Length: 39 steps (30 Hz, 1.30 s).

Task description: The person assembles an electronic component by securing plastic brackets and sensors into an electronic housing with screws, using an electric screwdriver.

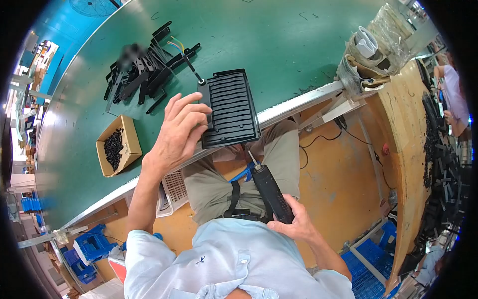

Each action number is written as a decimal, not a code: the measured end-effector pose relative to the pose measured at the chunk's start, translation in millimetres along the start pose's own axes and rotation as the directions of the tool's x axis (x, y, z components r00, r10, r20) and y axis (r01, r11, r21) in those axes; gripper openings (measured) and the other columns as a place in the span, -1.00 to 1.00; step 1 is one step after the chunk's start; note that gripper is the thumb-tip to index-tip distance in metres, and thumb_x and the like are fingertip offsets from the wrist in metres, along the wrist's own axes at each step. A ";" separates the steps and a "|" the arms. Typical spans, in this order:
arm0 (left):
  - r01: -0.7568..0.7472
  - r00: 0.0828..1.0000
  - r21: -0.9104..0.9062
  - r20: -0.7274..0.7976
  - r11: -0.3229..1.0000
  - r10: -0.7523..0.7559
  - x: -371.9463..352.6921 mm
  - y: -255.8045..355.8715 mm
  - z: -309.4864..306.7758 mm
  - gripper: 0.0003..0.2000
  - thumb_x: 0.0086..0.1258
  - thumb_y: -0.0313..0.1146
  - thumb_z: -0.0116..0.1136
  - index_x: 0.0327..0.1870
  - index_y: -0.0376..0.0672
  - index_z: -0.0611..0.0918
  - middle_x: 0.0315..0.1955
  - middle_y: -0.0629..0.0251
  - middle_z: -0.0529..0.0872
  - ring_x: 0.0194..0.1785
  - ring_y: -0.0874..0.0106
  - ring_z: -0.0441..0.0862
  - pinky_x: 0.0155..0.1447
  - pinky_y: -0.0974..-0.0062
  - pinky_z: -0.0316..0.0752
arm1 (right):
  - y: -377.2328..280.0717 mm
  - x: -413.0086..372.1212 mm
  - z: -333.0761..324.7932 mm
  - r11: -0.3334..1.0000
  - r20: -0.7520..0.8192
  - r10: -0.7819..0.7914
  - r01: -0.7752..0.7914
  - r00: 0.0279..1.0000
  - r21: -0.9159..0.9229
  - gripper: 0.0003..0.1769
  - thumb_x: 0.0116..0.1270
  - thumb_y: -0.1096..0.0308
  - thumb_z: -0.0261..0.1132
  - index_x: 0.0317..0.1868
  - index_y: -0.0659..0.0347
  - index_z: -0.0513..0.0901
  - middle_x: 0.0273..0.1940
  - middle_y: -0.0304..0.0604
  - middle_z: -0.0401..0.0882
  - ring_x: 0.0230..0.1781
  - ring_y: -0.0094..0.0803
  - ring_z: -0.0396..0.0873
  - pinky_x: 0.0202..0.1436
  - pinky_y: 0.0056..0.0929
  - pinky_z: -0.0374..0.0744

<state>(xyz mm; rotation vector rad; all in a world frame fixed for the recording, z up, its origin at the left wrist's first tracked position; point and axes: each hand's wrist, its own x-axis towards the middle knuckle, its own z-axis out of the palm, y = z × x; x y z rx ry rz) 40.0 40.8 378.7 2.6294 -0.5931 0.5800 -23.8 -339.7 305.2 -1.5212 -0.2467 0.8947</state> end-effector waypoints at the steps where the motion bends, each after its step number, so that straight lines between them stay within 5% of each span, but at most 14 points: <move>1: -0.027 0.999 -0.030 0.022 0.999 0.028 6.2 -1.2 4.0 -0.79 0.31 -0.60 0.32 -0.12 -0.17 0.57 0.02 0.24 0.68 0.38 0.09 0.56 0.51 -0.03 0.33 | -1.3 -1.4 0.2 1.000 -0.017 0.017 -0.017 1.000 0.003 -0.23 0.17 0.11 0.70 0.24 0.32 0.54 -0.33 -0.30 0.59 -0.42 -0.59 0.56 -0.36 -0.52 0.53; 7: -0.035 0.995 -0.253 0.078 0.967 0.056 12.6 -9.9 45.6 -0.80 0.31 -0.59 0.32 -0.14 -0.21 0.54 -0.07 0.21 0.62 0.22 0.13 0.57 0.52 0.00 0.32 | -0.2 0.3 -3.4 1.000 -0.036 0.020 -0.019 0.999 0.020 -0.21 0.17 0.05 0.71 0.25 0.32 0.57 -0.31 -0.33 0.59 -0.34 -0.60 0.55 -0.28 -0.50 0.52; 16: 0.292 0.919 -0.217 -0.207 0.931 -0.337 7.7 27.0 91.1 -0.83 0.34 -0.65 0.25 -0.14 -0.21 0.56 -0.13 0.14 0.60 0.10 0.06 0.57 0.51 -0.14 0.29 | -5.0 4.5 -8.3 0.997 -0.039 0.026 -0.024 0.999 0.068 -0.22 0.19 0.10 0.70 0.29 0.30 0.55 -0.29 -0.33 0.59 -0.36 -0.61 0.54 -0.28 -0.52 0.52; 20: 0.369 0.863 -0.232 -0.274 0.900 -0.424 36.0 60.7 111.4 -0.84 0.31 -0.61 0.27 -0.17 -0.19 0.56 -0.20 0.19 0.57 0.05 0.09 0.51 0.42 0.00 0.25 | 0.6 2.3 -11.0 0.998 -0.067 -0.010 0.014 0.998 0.058 -0.22 0.21 0.14 0.68 0.32 0.30 0.53 -0.30 -0.34 0.58 -0.38 -0.63 0.53 -0.31 -0.52 0.52; 26: 0.264 0.887 -0.335 -0.284 0.905 -0.364 38.2 59.6 106.5 -0.86 0.29 -0.59 0.30 -0.21 -0.20 0.60 -0.22 0.19 0.65 0.04 0.12 0.56 0.26 0.15 0.36 | -10.4 -10.7 -17.1 0.978 -0.096 0.112 -0.092 0.989 0.187 -0.24 0.23 0.19 0.67 0.33 0.30 0.53 -0.30 -0.36 0.56 -0.40 -0.63 0.51 -0.34 -0.54 0.49; 29: 0.198 0.933 -0.352 -0.219 0.915 -0.286 35.2 61.3 97.3 -0.86 0.28 -0.60 0.32 -0.18 -0.22 0.64 -0.20 0.21 0.69 0.12 0.12 0.59 0.25 0.15 0.41 | 3.2 -8.3 -21.6 0.997 -0.148 0.011 0.001 0.989 0.081 -0.25 0.22 0.23 0.66 0.34 0.30 0.53 -0.34 -0.38 0.53 -0.48 -0.66 0.46 -0.42 -0.57 0.44; 39: 0.183 0.944 -0.355 -0.196 0.917 -0.264 29.7 52.6 102.9 -0.83 0.20 -0.59 0.39 -0.22 -0.20 0.69 -0.15 0.26 0.73 0.16 0.15 0.62 0.31 0.15 0.42 | -16.5 1.0 -32.3 0.993 -0.082 0.110 -0.106 0.991 0.049 -0.24 0.22 0.20 0.65 0.34 0.33 0.54 -0.32 -0.39 0.49 -0.44 -0.65 0.46 -0.39 -0.57 0.43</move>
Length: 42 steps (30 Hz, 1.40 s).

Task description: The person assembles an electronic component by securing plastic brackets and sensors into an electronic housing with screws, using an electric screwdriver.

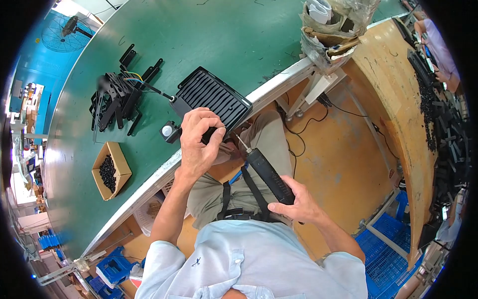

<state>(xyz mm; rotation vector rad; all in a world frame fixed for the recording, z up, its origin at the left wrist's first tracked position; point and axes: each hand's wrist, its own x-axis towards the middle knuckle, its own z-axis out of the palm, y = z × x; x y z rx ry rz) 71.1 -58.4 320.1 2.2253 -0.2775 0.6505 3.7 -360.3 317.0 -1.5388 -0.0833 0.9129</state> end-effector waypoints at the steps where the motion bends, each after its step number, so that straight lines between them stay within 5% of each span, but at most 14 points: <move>1: -0.003 1.000 0.004 0.002 1.000 0.003 -0.4 -0.6 0.1 -0.83 0.19 -0.59 0.39 -0.22 -0.19 0.69 -0.15 0.26 0.73 0.15 0.15 0.61 0.30 0.16 0.42 | 4.6 2.2 -0.3 0.999 -0.004 -0.035 0.035 0.999 -0.009 -0.23 0.22 0.20 0.65 0.34 0.34 0.53 -0.33 -0.38 0.49 -0.46 -0.65 0.45 -0.41 -0.57 0.41; 11: -0.017 1.000 -0.004 -0.005 1.000 0.017 -1.9 -2.7 -0.1 -0.82 0.14 -0.59 0.42 -0.26 -0.17 0.72 -0.16 0.26 0.72 0.10 0.17 0.61 0.26 0.19 0.42 | -3.3 8.6 -6.0 1.000 0.065 0.002 -0.001 0.998 -0.008 -0.22 0.23 0.20 0.63 0.36 0.37 0.50 -0.40 -0.40 0.50 -0.54 -0.66 0.47 -0.50 -0.59 0.42; 14: -0.015 1.000 -0.012 -0.009 1.000 0.015 -2.0 -3.1 -0.6 -0.82 0.15 -0.59 0.42 -0.24 -0.17 0.73 -0.17 0.26 0.73 0.08 0.20 0.62 0.23 0.22 0.45 | -24.0 10.9 -11.6 0.986 0.136 0.112 -0.127 0.984 0.107 -0.22 0.24 0.20 0.64 0.36 0.36 0.50 -0.44 -0.41 0.50 -0.58 -0.66 0.50 -0.55 -0.61 0.44; 17: 0.006 1.000 -0.029 -0.022 1.000 -0.007 -2.6 -3.6 0.8 -0.82 0.15 -0.59 0.42 -0.24 -0.18 0.74 -0.18 0.26 0.74 0.05 0.21 0.62 0.20 0.24 0.46 | -9.8 18.0 -17.3 0.997 0.157 0.000 -0.012 0.988 0.071 -0.21 0.23 0.20 0.64 0.37 0.34 0.50 -0.43 -0.40 0.50 -0.61 -0.66 0.50 -0.60 -0.62 0.43; 26: 0.061 0.997 0.012 0.036 0.998 -0.061 3.3 2.0 -1.4 -0.84 0.16 -0.55 0.42 -0.23 -0.17 0.76 -0.16 0.29 0.74 0.01 0.25 0.60 0.21 0.25 0.41 | 2.6 27.6 -20.2 0.983 0.066 -0.092 0.101 0.994 -0.150 -0.14 0.14 0.17 0.68 0.36 0.42 0.54 -0.12 -0.30 0.57 -0.12 -0.53 0.50 -0.04 -0.50 0.49; 33: 0.063 0.976 0.059 0.205 0.996 -0.074 14.0 4.9 -11.3 -0.85 0.20 -0.53 0.41 -0.22 -0.10 0.78 -0.10 0.36 0.70 0.07 0.27 0.54 0.34 0.22 0.27 | 6.8 27.8 -21.1 0.986 0.064 -0.110 0.117 0.992 -0.118 -0.18 0.14 0.23 0.68 0.36 0.40 0.56 -0.15 -0.33 0.57 -0.19 -0.56 0.49 -0.10 -0.54 0.50; 42: -0.002 0.995 0.000 0.100 1.000 0.002 1.6 -4.5 -8.0 -0.82 0.15 -0.58 0.46 -0.22 -0.13 0.82 -0.12 0.33 0.81 0.09 0.25 0.65 0.29 0.23 0.42 | 18.1 31.2 -13.4 0.998 0.091 -0.064 0.061 0.994 0.028 -0.19 0.17 0.24 0.67 0.37 0.38 0.54 -0.26 -0.41 0.50 -0.32 -0.65 0.46 -0.25 -0.58 0.46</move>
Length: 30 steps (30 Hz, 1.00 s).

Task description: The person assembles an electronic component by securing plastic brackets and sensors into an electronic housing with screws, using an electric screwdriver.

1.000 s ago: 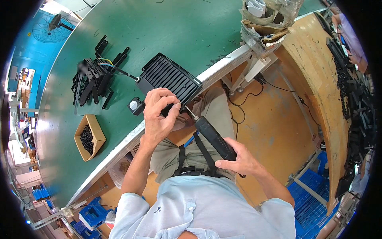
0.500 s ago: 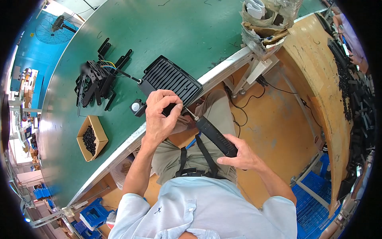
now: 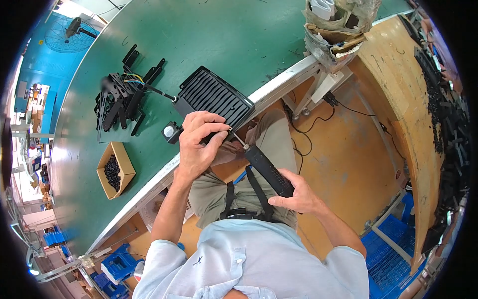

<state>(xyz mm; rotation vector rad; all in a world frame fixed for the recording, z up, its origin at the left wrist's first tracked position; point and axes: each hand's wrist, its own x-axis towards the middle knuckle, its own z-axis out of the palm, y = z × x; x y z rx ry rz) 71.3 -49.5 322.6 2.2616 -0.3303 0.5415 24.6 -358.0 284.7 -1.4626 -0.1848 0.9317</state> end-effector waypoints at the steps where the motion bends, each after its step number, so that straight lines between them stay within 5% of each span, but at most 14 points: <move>1: -0.028 1.000 -0.010 -0.013 1.000 0.028 -1.2 -2.1 0.1 -0.81 0.14 -0.59 0.46 -0.22 -0.14 0.83 -0.12 0.32 0.82 0.09 0.24 0.66 0.28 0.22 0.44 | 4.1 2.5 -0.4 0.999 -0.002 -0.036 0.035 0.999 -0.022 -0.18 0.17 0.24 0.67 0.37 0.37 0.53 -0.28 -0.42 0.50 -0.34 -0.66 0.45 -0.28 -0.59 0.45; 8: -0.128 0.989 0.002 -0.072 0.992 0.128 -4.8 -10.8 4.4 -0.77 0.10 -0.61 0.48 -0.21 -0.15 0.83 -0.13 0.30 0.82 0.07 0.23 0.70 0.27 0.16 0.48 | 9.7 5.5 0.5 0.998 0.010 -0.051 0.051 0.999 -0.027 -0.17 0.19 0.23 0.67 0.40 0.36 0.51 -0.27 -0.41 0.50 -0.41 -0.67 0.44 -0.32 -0.62 0.43; 14: -0.124 0.988 0.052 -0.080 0.991 0.128 -2.1 -7.7 6.8 -0.76 0.09 -0.62 0.48 -0.20 -0.15 0.82 -0.14 0.31 0.80 0.05 0.23 0.69 0.26 0.15 0.48 | 4.0 4.6 4.9 0.999 -0.014 0.034 -0.034 0.999 0.014 -0.17 0.18 0.26 0.67 0.40 0.35 0.51 -0.18 -0.38 0.52 -0.21 -0.65 0.49 -0.15 -0.56 0.49; 17: -0.131 0.987 0.043 -0.085 0.990 0.134 -3.4 -10.0 9.0 -0.75 0.10 -0.62 0.47 -0.19 -0.15 0.82 -0.14 0.31 0.80 0.05 0.23 0.69 0.27 0.14 0.47 | 14.5 7.8 2.1 0.997 -0.032 -0.048 0.046 0.998 -0.065 -0.16 0.16 0.26 0.68 0.40 0.33 0.51 -0.16 -0.38 0.54 -0.21 -0.63 0.50 -0.14 -0.54 0.50; 26: -0.242 0.955 0.033 -0.172 0.970 0.244 -27.5 14.4 -29.7 -0.76 0.08 -0.54 0.53 -0.21 -0.17 0.78 -0.20 0.24 0.77 0.01 0.19 0.66 0.20 0.14 0.52 | 22.3 18.6 4.5 0.998 -0.034 -0.016 0.018 0.999 0.060 -0.25 0.10 0.35 0.65 0.27 0.32 0.51 -0.36 -0.32 0.55 -0.54 -0.59 0.52 -0.48 -0.55 0.50; 30: -0.059 0.947 0.295 -0.285 0.954 0.146 -64.0 6.4 -117.8 -0.81 0.09 -0.58 0.49 -0.27 -0.18 0.78 -0.29 0.30 0.74 -0.21 0.26 0.64 -0.11 0.30 0.54 | 29.6 22.5 3.1 0.996 -0.029 -0.080 0.081 0.996 0.030 -0.24 0.15 0.12 0.66 0.20 0.30 0.46 -0.40 -0.28 0.50 -0.65 -0.55 0.50 -0.62 -0.54 0.49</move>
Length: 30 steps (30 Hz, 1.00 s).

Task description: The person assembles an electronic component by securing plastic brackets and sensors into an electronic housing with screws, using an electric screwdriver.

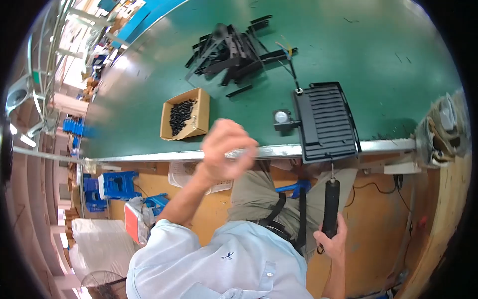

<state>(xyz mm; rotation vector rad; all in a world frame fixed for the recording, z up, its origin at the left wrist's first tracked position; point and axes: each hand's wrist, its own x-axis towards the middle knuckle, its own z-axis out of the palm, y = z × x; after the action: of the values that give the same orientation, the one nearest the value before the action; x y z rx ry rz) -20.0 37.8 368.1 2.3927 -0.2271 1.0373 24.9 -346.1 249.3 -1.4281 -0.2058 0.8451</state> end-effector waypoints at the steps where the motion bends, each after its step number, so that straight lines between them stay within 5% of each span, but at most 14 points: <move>1: 0.034 0.999 0.115 -0.040 0.993 -0.029 -0.6 -13.0 -23.8 -0.84 0.12 -0.59 0.47 -0.27 -0.19 0.78 -0.31 0.28 0.74 -0.26 0.28 0.65 -0.16 0.34 0.55 | -3.5 0.2 -0.1 0.999 0.004 0.026 -0.026 1.000 -0.024 -0.17 0.15 0.09 0.64 0.29 0.31 0.45 -0.39 -0.27 0.50 -0.64 -0.57 0.49 -0.61 -0.55 0.48; 4: 0.283 0.954 0.349 -0.197 0.894 -0.225 -11.1 -64.3 -86.2 -0.89 0.26 -0.60 0.39 -0.23 -0.25 0.78 -0.35 0.24 0.76 -0.35 0.33 0.67 -0.20 0.40 0.57 | -15.1 -0.3 5.3 0.998 0.004 0.019 -0.019 1.000 0.061 -0.33 0.16 0.28 0.63 0.17 0.29 0.46 -0.38 -0.26 0.53 -0.60 -0.54 0.52 -0.58 -0.52 0.50; 6: 0.524 0.851 0.321 -0.165 0.789 -0.498 -17.4 -87.4 -115.2 -0.89 0.33 -0.57 0.36 -0.16 -0.28 0.79 -0.34 0.19 0.78 -0.36 0.32 0.70 -0.17 0.40 0.60 | -12.1 0.5 3.8 0.999 0.007 0.015 -0.015 1.000 0.049 -0.30 0.16 0.25 0.63 0.20 0.29 0.45 -0.39 -0.25 0.52 -0.61 -0.54 0.51 -0.60 -0.52 0.50; 9: 0.538 0.761 0.462 0.093 0.705 -0.642 -41.2 -116.9 -139.9 -0.86 0.36 -0.53 0.35 -0.11 -0.28 0.79 -0.30 0.14 0.80 -0.30 0.26 0.74 -0.13 0.37 0.63 | -7.6 1.2 2.4 0.999 0.006 -0.003 0.003 1.000 0.037 -0.24 0.17 0.23 0.63 0.27 0.31 0.44 -0.39 -0.25 0.52 -0.62 -0.54 0.50 -0.60 -0.53 0.48; 14: 0.447 0.768 0.534 0.182 0.718 -0.614 -54.9 -133.5 -134.0 -0.84 0.37 -0.42 0.34 -0.11 -0.26 0.81 -0.23 0.05 0.81 -0.12 0.04 0.76 0.05 0.18 0.62 | -5.3 -0.4 3.1 1.000 -0.016 0.008 -0.008 1.000 -0.028 -0.02 0.14 0.04 0.64 0.43 0.35 0.38 -0.44 -0.28 0.47 -0.67 -0.54 0.49 -0.61 -0.55 0.49; 22: 0.417 0.738 0.562 0.250 0.714 -0.627 -48.6 -138.4 -126.2 -0.83 0.34 -0.41 0.35 -0.13 -0.26 0.81 -0.26 0.02 0.80 -0.13 0.01 0.75 0.04 0.17 0.61 | -5.0 -0.6 4.3 1.000 -0.025 0.002 -0.002 1.000 -0.020 -0.05 0.15 0.06 0.61 0.43 0.36 0.38 -0.43 -0.26 0.48 -0.66 -0.54 0.50 -0.60 -0.55 0.49; 30: 0.522 0.746 0.488 0.137 0.700 -0.652 -54.9 -143.2 -128.1 -0.82 0.47 -0.39 0.27 -0.09 -0.31 0.77 -0.25 -0.01 0.81 -0.17 0.02 0.76 0.00 0.21 0.61 | -8.5 -1.4 3.2 1.000 -0.013 0.015 -0.015 1.000 -0.024 -0.04 0.16 0.06 0.61 0.44 0.36 0.38 -0.42 -0.25 0.49 -0.65 -0.53 0.49 -0.59 -0.55 0.47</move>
<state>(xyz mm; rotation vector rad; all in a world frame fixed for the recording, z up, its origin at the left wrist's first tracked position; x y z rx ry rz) -89.6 223.8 345.7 2.7002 0.7197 0.4252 25.3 -343.7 258.2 -1.4584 -0.1963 0.8479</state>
